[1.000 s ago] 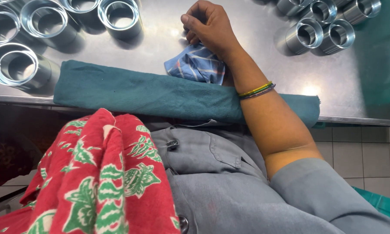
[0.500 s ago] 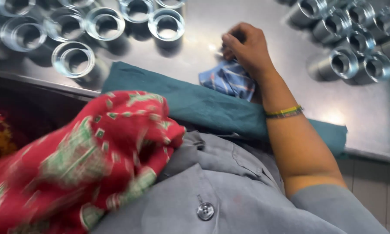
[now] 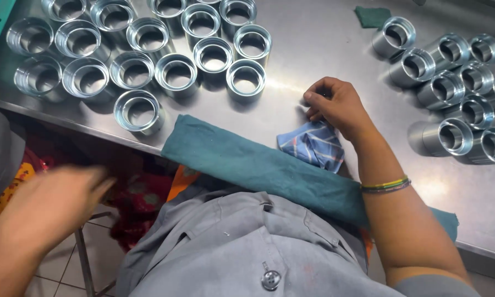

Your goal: Inspect metal ring components and mark them using a green marker.

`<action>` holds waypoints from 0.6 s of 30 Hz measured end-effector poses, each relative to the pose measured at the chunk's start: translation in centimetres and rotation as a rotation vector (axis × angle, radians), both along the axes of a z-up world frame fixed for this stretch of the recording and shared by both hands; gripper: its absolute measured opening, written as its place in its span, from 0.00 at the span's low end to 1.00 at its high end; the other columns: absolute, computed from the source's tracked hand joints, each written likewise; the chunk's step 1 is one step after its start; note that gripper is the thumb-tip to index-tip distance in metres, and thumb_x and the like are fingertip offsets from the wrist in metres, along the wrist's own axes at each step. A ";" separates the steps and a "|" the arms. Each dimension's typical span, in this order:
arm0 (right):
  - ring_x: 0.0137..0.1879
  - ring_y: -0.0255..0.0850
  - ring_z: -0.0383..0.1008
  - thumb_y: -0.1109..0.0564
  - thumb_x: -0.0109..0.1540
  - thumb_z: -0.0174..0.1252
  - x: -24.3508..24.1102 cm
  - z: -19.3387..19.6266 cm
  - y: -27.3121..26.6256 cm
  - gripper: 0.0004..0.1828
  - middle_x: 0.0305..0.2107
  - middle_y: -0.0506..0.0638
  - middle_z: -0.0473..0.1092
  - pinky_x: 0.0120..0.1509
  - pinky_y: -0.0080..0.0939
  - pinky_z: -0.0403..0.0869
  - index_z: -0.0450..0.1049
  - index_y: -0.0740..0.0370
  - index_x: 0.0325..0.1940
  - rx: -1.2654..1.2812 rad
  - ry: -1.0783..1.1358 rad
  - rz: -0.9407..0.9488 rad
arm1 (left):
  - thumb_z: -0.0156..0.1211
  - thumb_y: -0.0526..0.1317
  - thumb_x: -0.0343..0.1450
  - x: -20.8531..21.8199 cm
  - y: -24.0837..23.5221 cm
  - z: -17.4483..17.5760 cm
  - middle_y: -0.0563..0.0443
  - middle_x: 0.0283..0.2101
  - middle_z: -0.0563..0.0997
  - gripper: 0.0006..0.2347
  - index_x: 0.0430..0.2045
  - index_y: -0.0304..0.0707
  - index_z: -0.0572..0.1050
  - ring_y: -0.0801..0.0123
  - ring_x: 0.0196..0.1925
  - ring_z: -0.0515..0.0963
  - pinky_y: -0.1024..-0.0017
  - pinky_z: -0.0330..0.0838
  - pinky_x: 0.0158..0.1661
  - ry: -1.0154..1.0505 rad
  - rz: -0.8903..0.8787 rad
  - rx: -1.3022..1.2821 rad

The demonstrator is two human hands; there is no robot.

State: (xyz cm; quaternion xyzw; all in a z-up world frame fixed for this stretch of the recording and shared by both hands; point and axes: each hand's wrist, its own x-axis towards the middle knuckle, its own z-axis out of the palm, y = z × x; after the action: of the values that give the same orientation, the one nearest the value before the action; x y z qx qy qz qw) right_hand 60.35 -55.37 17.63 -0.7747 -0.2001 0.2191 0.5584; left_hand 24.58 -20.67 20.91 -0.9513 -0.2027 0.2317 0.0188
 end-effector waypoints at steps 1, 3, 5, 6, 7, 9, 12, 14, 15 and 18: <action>0.31 0.35 0.77 0.57 0.63 0.62 0.4 0.6 0.4 0.09 0.30 0.51 0.76 0.33 0.33 0.78 0.75 0.67 0.42 -0.089 0.019 0.027 | 0.61 0.49 0.71 2.4 -2.7 4.6 0.40 0.25 0.81 0.12 0.26 0.39 0.78 0.43 0.30 0.81 0.51 0.75 0.37 -0.430 -0.188 -0.063; 0.29 0.36 0.77 0.56 0.63 0.61 1.0 1.8 1.2 0.10 0.29 0.52 0.75 0.31 0.33 0.77 0.75 0.66 0.44 -0.185 0.045 0.054 | 0.61 0.45 0.70 8.2 -6.0 4.5 0.42 0.29 0.78 0.10 0.30 0.37 0.78 0.48 0.36 0.78 0.54 0.72 0.40 -0.624 -0.345 -0.261; 0.27 0.37 0.77 0.55 0.63 0.61 1.6 2.5 2.0 0.11 0.27 0.52 0.75 0.29 0.34 0.75 0.75 0.65 0.45 -0.273 0.062 0.082 | 0.63 0.41 0.70 14.0 -8.7 2.8 0.44 0.33 0.75 0.08 0.34 0.36 0.79 0.53 0.42 0.74 0.57 0.68 0.44 -0.832 -0.502 -0.444; 0.25 0.38 0.76 0.54 0.64 0.60 1.9 2.6 2.3 0.12 0.26 0.52 0.74 0.27 0.35 0.74 0.75 0.65 0.45 -0.308 0.095 0.073 | 0.65 0.43 0.66 17.0 -9.9 1.0 0.42 0.37 0.75 0.11 0.34 0.34 0.78 0.51 0.46 0.73 0.55 0.67 0.45 -0.916 -0.558 -0.315; 0.23 0.39 0.76 0.52 0.64 0.59 2.5 2.8 2.3 0.13 0.25 0.53 0.74 0.25 0.36 0.72 0.75 0.65 0.46 -0.349 0.125 0.066 | 0.68 0.44 0.63 20.2 -11.3 -0.8 0.40 0.42 0.76 0.15 0.34 0.33 0.77 0.49 0.49 0.73 0.54 0.65 0.47 -1.001 -0.609 -0.186; 0.22 0.39 0.75 0.52 0.64 0.59 3.0 1.9 1.9 0.14 0.24 0.52 0.74 0.24 0.36 0.71 0.75 0.64 0.46 -0.329 0.133 0.051 | 0.67 0.47 0.61 23.3 -12.6 -2.1 0.40 0.43 0.77 0.17 0.34 0.33 0.78 0.48 0.51 0.73 0.53 0.65 0.46 -0.874 -0.533 -0.068; 0.22 0.38 0.74 0.52 0.64 0.59 3.5 1.7 1.8 0.14 0.24 0.52 0.74 0.23 0.35 0.70 0.75 0.64 0.47 -0.271 0.159 0.031 | 0.63 0.45 0.64 27.5 -13.3 -3.5 0.44 0.40 0.80 0.11 0.33 0.38 0.80 0.52 0.50 0.76 0.53 0.65 0.48 -0.637 -0.455 0.033; 0.22 0.38 0.74 0.52 0.65 0.59 3.8 1.4 1.9 0.13 0.24 0.52 0.74 0.23 0.34 0.70 0.75 0.64 0.47 -0.241 0.182 0.024 | 0.60 0.39 0.70 30.8 -13.4 -4.3 0.47 0.37 0.82 0.05 0.33 0.42 0.82 0.56 0.47 0.78 0.53 0.65 0.52 -0.521 -0.458 0.014; 0.21 0.38 0.73 0.52 0.65 0.57 4.0 1.1 1.9 0.13 0.24 0.52 0.74 0.24 0.35 0.71 0.75 0.65 0.47 -0.207 0.199 0.020 | 0.59 0.45 0.72 33.0 -13.6 -4.7 0.47 0.34 0.81 0.10 0.36 0.36 0.79 0.57 0.43 0.78 0.55 0.67 0.46 -0.662 -0.263 -0.557; 0.22 0.38 0.74 0.53 0.67 0.54 4.1 -0.5 1.1 0.13 0.26 0.53 0.74 0.26 0.35 0.73 0.74 0.65 0.48 -0.109 0.263 0.002 | 0.60 0.48 0.74 35.8 -15.0 -4.8 0.50 0.32 0.80 0.15 0.39 0.30 0.76 0.64 0.38 0.78 0.63 0.70 0.41 -0.795 0.069 -1.475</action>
State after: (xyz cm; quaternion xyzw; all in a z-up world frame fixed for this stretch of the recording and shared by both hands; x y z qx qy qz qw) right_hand 64.43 -54.32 17.13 -0.7683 -0.1135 0.3300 0.5366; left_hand 60.33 -35.70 16.14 -0.7237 -0.0197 -0.0474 -0.6882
